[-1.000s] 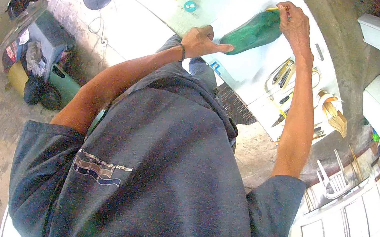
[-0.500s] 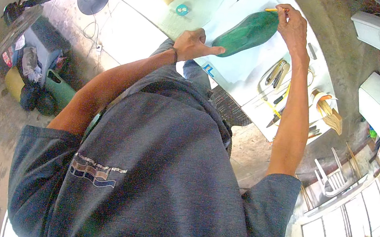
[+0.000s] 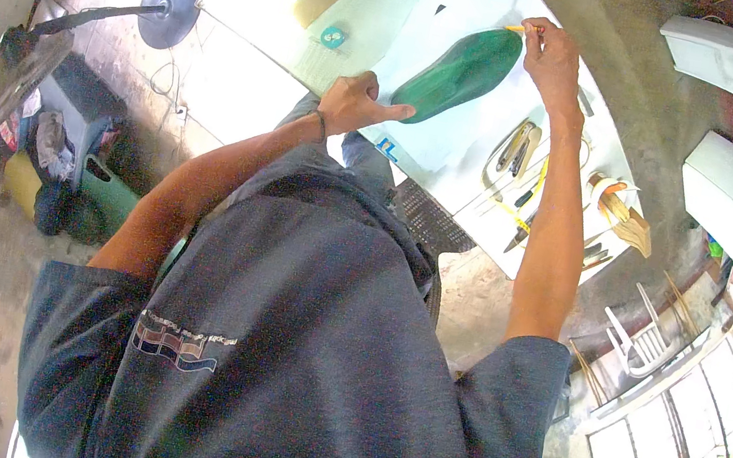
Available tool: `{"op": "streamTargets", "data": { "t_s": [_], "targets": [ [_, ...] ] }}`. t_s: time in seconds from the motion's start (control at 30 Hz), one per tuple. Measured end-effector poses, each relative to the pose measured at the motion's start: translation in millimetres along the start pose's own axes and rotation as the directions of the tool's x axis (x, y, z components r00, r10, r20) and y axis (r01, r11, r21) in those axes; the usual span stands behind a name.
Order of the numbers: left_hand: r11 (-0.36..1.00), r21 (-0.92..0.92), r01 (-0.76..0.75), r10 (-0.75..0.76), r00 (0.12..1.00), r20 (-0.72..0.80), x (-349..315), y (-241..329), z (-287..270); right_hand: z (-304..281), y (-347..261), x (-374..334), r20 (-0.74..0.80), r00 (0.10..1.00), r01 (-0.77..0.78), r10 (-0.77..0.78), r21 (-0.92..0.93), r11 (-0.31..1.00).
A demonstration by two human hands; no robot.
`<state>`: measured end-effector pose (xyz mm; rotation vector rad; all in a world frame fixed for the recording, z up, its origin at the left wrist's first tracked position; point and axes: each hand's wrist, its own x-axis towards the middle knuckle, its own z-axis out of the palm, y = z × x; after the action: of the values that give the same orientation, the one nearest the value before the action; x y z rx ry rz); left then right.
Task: Measuring a green shoe last with a tape measure and tracing its outline on paper.
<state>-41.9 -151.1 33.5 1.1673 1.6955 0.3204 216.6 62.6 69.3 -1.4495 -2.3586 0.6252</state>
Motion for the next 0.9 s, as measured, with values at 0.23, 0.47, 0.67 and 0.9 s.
{"op": "streamTargets", "data": {
  "t_s": [0.23,0.47,0.67,0.9],
  "targets": [
    [0.998,-0.002,0.056,-0.056,0.998,0.032,2.0,6.7,-4.4,-3.3,2.3,-2.9,-0.056,0.998,-0.03,0.038,0.13,0.991],
    [0.89,0.228,-0.395,0.442,0.87,-0.218,-1.8,36.8,-0.3,-15.6,-5.4,-13.3,-0.206,0.969,-0.118,0.133,0.084,0.989],
    [0.858,0.279,-0.432,0.496,0.839,-0.225,36.9,87.5,33.5,-6.5,-9.0,-25.8,-0.226,0.964,-0.089,0.136,0.208,0.974],
    [0.925,0.308,-0.223,0.259,0.963,-0.081,59.7,106.9,53.4,0.7,7.1,-30.5,-0.185,0.973,-0.106,0.135,0.16,0.981]
  ]
}}
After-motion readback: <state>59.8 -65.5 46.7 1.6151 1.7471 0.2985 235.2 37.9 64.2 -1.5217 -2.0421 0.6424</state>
